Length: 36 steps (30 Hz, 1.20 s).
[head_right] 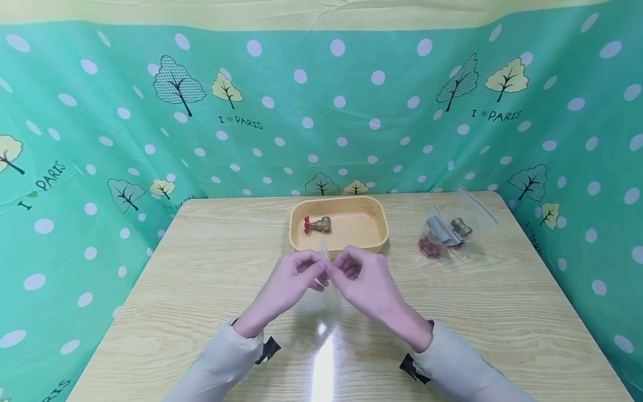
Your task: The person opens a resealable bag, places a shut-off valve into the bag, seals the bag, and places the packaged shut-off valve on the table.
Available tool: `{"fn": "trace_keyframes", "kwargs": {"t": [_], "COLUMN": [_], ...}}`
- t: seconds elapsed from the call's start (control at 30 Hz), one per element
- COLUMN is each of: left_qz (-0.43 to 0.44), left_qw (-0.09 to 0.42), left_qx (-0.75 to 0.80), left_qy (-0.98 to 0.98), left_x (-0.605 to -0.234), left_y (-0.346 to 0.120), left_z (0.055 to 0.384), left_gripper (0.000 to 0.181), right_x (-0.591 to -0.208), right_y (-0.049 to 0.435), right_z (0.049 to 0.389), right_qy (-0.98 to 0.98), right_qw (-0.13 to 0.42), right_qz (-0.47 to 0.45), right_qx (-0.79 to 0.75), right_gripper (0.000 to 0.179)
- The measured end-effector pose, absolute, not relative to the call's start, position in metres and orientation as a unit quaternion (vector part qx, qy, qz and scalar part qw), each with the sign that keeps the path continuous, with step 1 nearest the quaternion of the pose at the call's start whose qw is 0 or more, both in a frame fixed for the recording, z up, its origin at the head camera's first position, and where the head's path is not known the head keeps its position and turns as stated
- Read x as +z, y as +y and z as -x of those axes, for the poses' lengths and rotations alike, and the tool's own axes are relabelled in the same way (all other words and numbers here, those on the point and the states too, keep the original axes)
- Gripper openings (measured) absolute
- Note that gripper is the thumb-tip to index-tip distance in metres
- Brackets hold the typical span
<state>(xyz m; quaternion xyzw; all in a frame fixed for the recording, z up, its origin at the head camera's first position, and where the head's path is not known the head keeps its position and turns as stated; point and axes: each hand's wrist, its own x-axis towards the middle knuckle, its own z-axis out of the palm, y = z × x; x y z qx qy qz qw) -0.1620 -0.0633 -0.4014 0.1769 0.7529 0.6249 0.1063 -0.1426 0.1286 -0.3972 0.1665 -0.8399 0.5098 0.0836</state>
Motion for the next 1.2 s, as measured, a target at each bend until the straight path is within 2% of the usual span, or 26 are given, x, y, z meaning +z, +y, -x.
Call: {"fn": "trace_keyframes", "kwargs": {"t": [0.53,0.77,0.9,1.0,1.07,1.2], "left_qz": [-0.178,-0.19,-0.205,-0.224,-0.24,-0.271], "left_qw": [0.102,0.05,0.036,0.037,0.038,0.049], "left_qx": [0.566,0.504,0.499,0.515,0.528,0.504], "left_qy": [0.799,0.841,0.841,0.826,0.814,0.819], "left_x": [-0.399,-0.395,-0.395,-0.399,-0.404,-0.418], "left_y": [-0.076,-0.086,-0.086,-0.085,-0.084,-0.078], "left_z": [0.164,0.166,0.167,0.167,0.167,0.166], "left_gripper": [0.021,0.02,0.017,0.003,0.03,0.105], "right_x": [-0.4,-0.398,-0.395,-0.392,-0.39,-0.387], "right_y": [0.139,0.151,0.151,0.149,0.147,0.145], "right_z": [0.147,0.146,0.144,0.142,0.142,0.142], "right_qy": [-0.863,-0.88,-0.873,-0.862,-0.858,-0.856], "right_qw": [0.081,0.09,0.056,0.024,0.014,0.013], "right_qz": [-0.12,-0.085,-0.075,-0.069,-0.068,-0.073], "right_qx": [0.483,0.459,0.478,0.501,0.509,0.512], "right_gripper": [0.014,0.014,0.01,0.005,0.004,0.004]}}
